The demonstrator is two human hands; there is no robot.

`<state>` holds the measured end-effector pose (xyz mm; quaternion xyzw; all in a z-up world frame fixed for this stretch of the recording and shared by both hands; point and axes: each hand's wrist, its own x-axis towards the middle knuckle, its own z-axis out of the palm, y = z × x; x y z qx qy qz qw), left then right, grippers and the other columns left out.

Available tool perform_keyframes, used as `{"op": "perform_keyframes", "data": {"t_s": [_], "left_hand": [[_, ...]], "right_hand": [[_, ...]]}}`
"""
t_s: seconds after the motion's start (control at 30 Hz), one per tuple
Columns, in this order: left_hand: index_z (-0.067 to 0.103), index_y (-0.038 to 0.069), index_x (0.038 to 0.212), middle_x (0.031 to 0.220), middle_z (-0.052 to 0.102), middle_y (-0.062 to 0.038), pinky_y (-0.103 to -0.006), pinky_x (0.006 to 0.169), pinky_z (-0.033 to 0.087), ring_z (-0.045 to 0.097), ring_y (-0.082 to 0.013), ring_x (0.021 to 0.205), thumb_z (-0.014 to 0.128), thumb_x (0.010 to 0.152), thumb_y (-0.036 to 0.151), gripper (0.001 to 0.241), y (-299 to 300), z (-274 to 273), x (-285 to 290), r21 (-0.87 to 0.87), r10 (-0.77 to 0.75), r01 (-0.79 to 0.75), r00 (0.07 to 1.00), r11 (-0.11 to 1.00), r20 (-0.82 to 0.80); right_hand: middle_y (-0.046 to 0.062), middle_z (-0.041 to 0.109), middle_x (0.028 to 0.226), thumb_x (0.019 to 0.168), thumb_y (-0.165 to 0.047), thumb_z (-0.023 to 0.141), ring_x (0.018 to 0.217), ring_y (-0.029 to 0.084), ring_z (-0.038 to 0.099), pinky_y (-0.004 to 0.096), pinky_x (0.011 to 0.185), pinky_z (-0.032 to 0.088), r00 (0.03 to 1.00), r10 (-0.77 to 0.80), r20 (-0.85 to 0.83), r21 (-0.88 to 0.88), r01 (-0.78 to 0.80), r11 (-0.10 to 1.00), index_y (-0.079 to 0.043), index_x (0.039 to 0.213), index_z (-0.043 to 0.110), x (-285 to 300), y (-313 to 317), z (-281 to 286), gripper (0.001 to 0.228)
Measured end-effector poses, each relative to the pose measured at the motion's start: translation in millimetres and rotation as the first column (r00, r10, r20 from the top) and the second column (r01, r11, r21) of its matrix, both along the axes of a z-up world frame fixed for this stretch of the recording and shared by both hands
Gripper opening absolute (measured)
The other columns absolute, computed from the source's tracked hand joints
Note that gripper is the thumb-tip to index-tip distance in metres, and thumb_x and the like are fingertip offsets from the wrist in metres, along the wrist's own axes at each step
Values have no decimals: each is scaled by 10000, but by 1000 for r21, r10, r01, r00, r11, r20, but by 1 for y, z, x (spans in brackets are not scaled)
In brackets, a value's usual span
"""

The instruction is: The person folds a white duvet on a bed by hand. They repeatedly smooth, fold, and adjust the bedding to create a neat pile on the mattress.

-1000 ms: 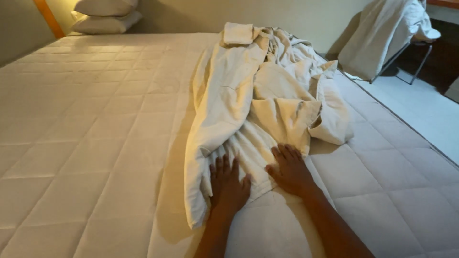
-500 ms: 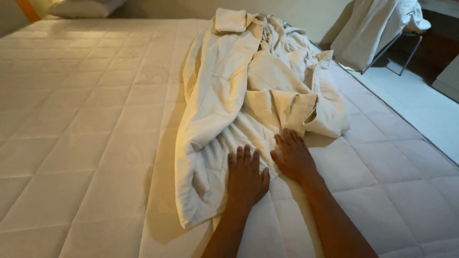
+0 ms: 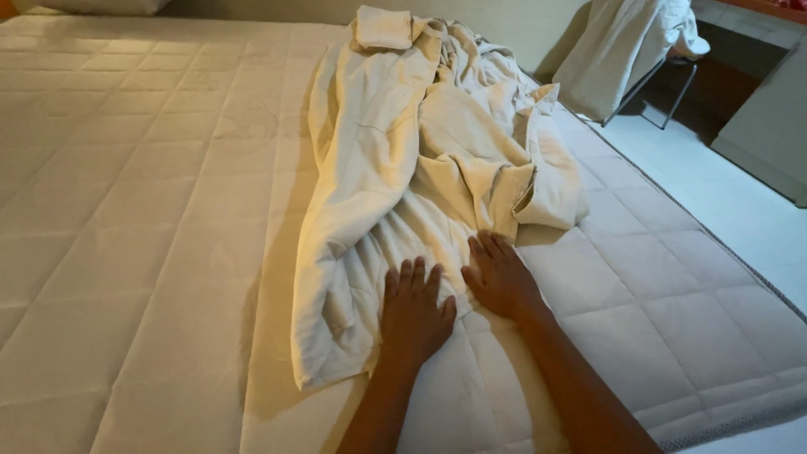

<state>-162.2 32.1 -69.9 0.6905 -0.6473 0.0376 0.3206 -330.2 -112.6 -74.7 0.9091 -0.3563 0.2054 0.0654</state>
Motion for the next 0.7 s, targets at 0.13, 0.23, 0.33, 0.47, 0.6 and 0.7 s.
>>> {"op": "perform_keyframes", "data": {"t_s": [0.13,0.23,0.33,0.47,0.6,0.7], "left_hand": [[521,79,1462,1557,433,-223,-549,1226,152,324,-382,1474,540,938,428,630,9,-6,5,-11,-30,31,1000,999,7],[485,79,1488,1573,399,-221,-551,1221,135,299,-375,1487,499,967,421,624,22,-1,8,73,-74,73,997,995,18],[458,81,1499,1583,381,-208,-542,1220,137,298,-366,1485,487,968,440,642,34,3,11,106,-98,93,994,990,49],[456,68,1497,1582,375,-213,-534,1217,133,282,-366,1490,494,966,445,651,48,7,11,131,-105,99,994,986,39],[471,80,1493,1587,383,-200,-535,1228,132,279,-362,1499,502,959,436,643,49,4,9,110,-95,94,995,989,4],[460,69,1499,1583,371,-220,-551,1226,126,270,-378,1497,506,953,428,655,43,8,9,142,-98,94,995,985,24]], "right_hand": [[274,463,1522,996,-398,533,1461,420,372,467,1219,272,1000,27,15,-13,-27,1000,37,1441,501,-3,12,-5,624],[270,465,1523,998,-397,527,1463,421,367,473,1218,265,1000,17,25,-14,-17,1000,41,1439,496,-3,31,0,623],[275,451,1532,1000,-389,522,1464,431,353,470,1207,267,999,4,40,42,-6,999,40,1446,493,-3,51,9,619],[279,454,1527,994,-399,524,1459,431,357,478,1209,267,999,12,41,15,-12,1000,33,1438,499,-5,62,6,621],[271,476,1495,958,-379,570,1431,436,378,497,1188,276,997,5,74,-17,-3,1000,34,1400,530,0,67,13,607],[260,491,1476,959,-362,580,1424,428,395,491,1201,288,995,30,95,-21,-28,999,23,1379,542,2,56,20,571]]}}
